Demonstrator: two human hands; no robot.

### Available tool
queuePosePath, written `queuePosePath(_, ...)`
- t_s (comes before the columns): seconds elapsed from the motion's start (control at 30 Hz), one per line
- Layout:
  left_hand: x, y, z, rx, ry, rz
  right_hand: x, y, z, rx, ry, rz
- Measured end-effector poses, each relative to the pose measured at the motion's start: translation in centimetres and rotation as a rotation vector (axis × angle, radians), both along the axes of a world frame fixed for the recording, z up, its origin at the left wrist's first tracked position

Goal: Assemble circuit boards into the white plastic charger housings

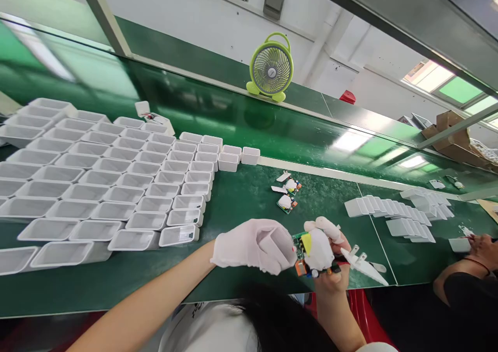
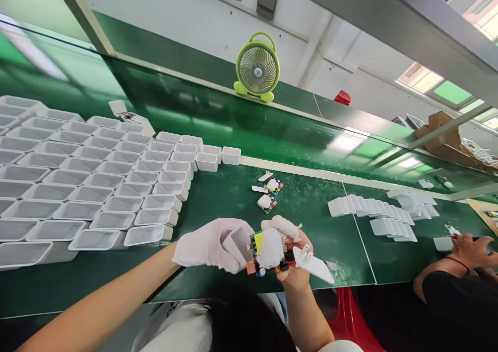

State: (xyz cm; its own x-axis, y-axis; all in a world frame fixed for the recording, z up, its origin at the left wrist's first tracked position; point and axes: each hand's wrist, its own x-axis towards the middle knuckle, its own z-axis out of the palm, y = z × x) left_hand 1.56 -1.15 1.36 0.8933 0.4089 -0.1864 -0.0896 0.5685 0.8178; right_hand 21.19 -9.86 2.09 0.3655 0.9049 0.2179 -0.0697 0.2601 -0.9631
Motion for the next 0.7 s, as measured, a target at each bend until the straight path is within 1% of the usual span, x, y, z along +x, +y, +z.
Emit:
queuePosePath(0.07, -0.2, 0.1, -0.4, 0.037, 0.023, -0.008, 0.3, -0.7, -0.2, 0.02, -0.009, 0.034)
queuePosePath(0.13, -0.3, 0.3, -1.1, 0.06, -0.005, 0.012, 0.4, -0.9, -0.2, 0.035, -0.027, 0.068)
queuePosePath(0.27, -0.4, 0.3, -1.8, -0.01, -0.098, 0.031, -0.1, -1.0, 0.3, 0.077, -0.091, 0.111)
queuePosePath(0.43, -0.3, -0.2, -1.6, -0.096, -0.103, 0.027, -0.6, -1.6, 0.8, 0.134, -0.315, 0.064)
queuePosePath(0.57, -0.3, -0.3, -1.8, -0.127, -0.116, 0.006, -0.4, -1.9, 0.3, 0.205, -0.398, 0.04)
queuePosePath(0.7, -0.4, -0.3, -2.0, -0.102, -0.114, 0.008, -0.4, -1.8, 0.3, 0.199, -0.416, 0.014)
